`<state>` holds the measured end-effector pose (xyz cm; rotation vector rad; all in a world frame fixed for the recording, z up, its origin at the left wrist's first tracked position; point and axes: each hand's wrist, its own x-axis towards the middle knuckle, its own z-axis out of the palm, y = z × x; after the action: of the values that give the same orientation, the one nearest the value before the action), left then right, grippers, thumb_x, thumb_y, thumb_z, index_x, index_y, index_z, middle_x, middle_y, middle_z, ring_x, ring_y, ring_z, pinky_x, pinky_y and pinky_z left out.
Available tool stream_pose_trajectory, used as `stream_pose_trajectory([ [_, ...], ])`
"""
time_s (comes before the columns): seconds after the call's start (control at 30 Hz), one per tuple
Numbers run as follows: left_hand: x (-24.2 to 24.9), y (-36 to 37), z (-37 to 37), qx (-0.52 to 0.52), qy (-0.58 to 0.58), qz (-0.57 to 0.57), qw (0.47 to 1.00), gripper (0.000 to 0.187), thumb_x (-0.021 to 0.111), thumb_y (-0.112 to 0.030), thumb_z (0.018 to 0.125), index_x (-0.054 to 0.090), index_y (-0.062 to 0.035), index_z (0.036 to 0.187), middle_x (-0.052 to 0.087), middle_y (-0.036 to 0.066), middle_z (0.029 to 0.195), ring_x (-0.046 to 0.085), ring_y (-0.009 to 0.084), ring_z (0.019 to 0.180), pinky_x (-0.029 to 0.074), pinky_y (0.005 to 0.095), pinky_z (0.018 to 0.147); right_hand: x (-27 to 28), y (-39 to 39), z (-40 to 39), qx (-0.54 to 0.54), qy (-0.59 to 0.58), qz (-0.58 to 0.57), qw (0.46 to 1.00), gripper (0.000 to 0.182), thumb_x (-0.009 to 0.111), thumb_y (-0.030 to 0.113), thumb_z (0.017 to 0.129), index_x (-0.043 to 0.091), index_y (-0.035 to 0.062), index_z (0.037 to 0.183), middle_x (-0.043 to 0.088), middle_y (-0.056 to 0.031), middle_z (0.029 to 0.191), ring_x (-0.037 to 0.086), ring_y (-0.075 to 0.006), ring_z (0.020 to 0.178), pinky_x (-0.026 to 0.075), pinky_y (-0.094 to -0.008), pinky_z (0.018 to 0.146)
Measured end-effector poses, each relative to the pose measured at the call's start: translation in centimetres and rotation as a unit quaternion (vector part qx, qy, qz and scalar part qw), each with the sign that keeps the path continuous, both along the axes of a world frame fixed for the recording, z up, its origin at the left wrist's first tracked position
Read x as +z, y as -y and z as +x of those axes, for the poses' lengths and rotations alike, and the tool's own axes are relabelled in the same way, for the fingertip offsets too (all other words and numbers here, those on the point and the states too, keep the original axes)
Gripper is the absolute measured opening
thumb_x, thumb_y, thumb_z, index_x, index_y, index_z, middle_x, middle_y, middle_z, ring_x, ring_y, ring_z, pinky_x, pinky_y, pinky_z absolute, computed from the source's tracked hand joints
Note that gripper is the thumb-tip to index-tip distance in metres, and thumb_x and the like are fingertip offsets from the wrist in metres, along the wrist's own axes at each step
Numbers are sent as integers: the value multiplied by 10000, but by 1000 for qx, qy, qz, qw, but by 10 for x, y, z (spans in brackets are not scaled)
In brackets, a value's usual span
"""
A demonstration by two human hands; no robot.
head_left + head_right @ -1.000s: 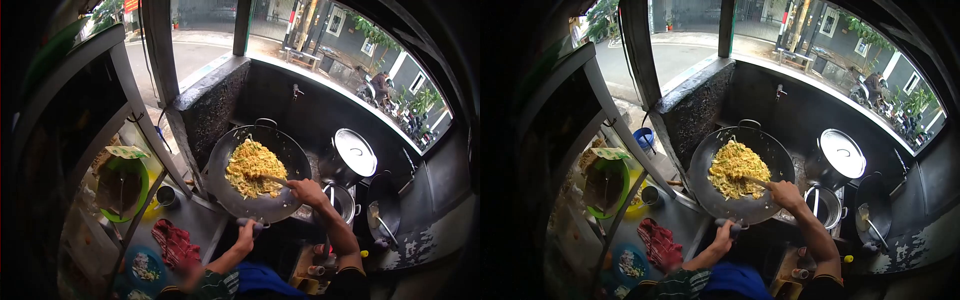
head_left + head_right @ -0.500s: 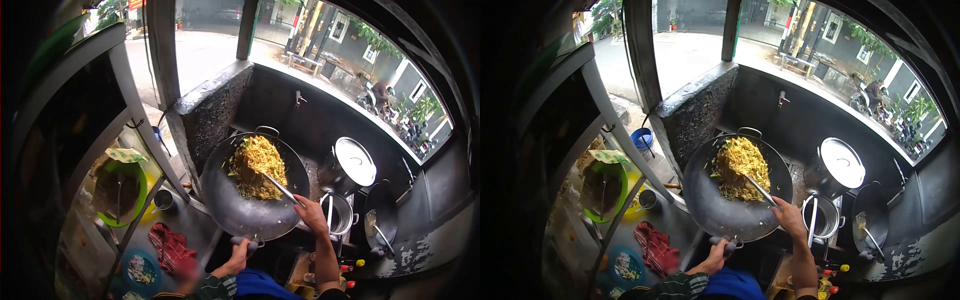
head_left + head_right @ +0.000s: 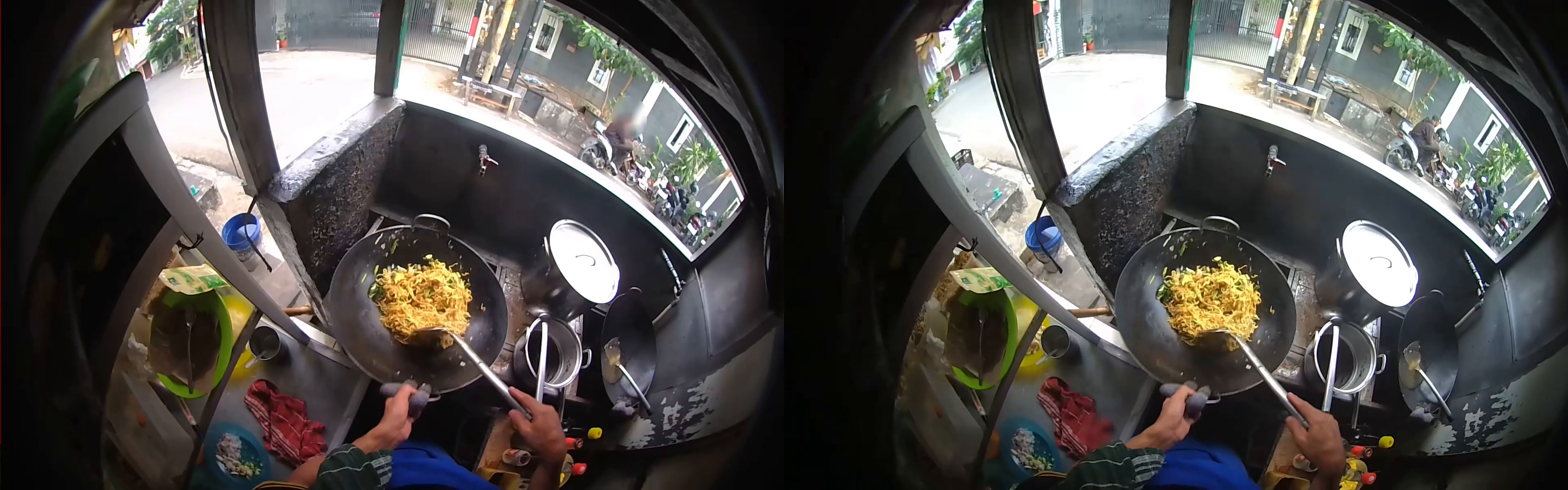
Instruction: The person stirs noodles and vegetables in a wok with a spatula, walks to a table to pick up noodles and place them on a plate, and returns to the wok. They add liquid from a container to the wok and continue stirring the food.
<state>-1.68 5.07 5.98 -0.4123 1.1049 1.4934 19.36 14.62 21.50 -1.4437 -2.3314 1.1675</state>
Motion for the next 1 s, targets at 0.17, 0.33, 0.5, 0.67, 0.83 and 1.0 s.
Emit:
stream_pose_trajectory([
  [0.17, -82, -55, -29, 33, -118, 40, 992, 112, 605, -187, 771, 549, -108, 827, 567, 12, 718, 541, 112, 617, 427, 253, 537, -116, -67, -63, 34, -47, 93, 994, 422, 608, 121, 842, 538, 19, 1246, 627, -213, 1113, 626, -275, 1027, 457, -327, 878],
  [0.33, -17, 22, -1, 11, -5, -8, 1000, 220, 582, -153, 786, 572, -77, 993, 600, 30, 881, 582, 135, 740, 468, 285, 624, -45, -42, -45, 9, -114, 82, 990, 423, 567, 74, 880, 506, 26, 1296, 608, -169, 1186, 592, -180, 1033, 463, -291, 875],
  [0.5, -32, -14, -16, -13, 3, 41, 999, 177, 611, -196, 755, 585, -113, 909, 585, -14, 841, 558, 102, 765, 430, 268, 630, -22, -18, -14, -22, -34, -64, 997, 431, 573, 97, 854, 518, 38, 1278, 613, -217, 1143, 599, -301, 1088, 449, -344, 910],
  [0.67, -76, -36, 0, 45, -119, 79, 989, 144, 614, -197, 745, 562, -72, 791, 543, -7, 734, 518, 94, 667, 404, 270, 574, -147, -45, -90, -38, -132, 98, 986, 407, 560, 148, 883, 516, 28, 1269, 594, -234, 1159, 577, -357, 1087, 452, -372, 901],
  [0.83, -23, 51, 2, -39, 39, -76, 996, 233, 575, -116, 772, 584, -101, 1004, 624, 41, 931, 603, 140, 824, 475, 284, 652, -46, -10, -56, -87, -171, 2, 981, 445, 560, 109, 880, 485, 10, 1307, 588, -197, 1211, 560, -227, 1143, 417, -305, 954],
  [1.0, -41, -27, -19, 14, -6, 77, 997, 204, 620, -207, 740, 587, -97, 909, 582, 11, 818, 552, 114, 708, 419, 270, 565, -25, 15, -14, -68, -97, -31, 992, 438, 572, 97, 866, 502, 5, 1288, 618, -193, 1162, 586, -257, 1114, 435, -321, 942],
])
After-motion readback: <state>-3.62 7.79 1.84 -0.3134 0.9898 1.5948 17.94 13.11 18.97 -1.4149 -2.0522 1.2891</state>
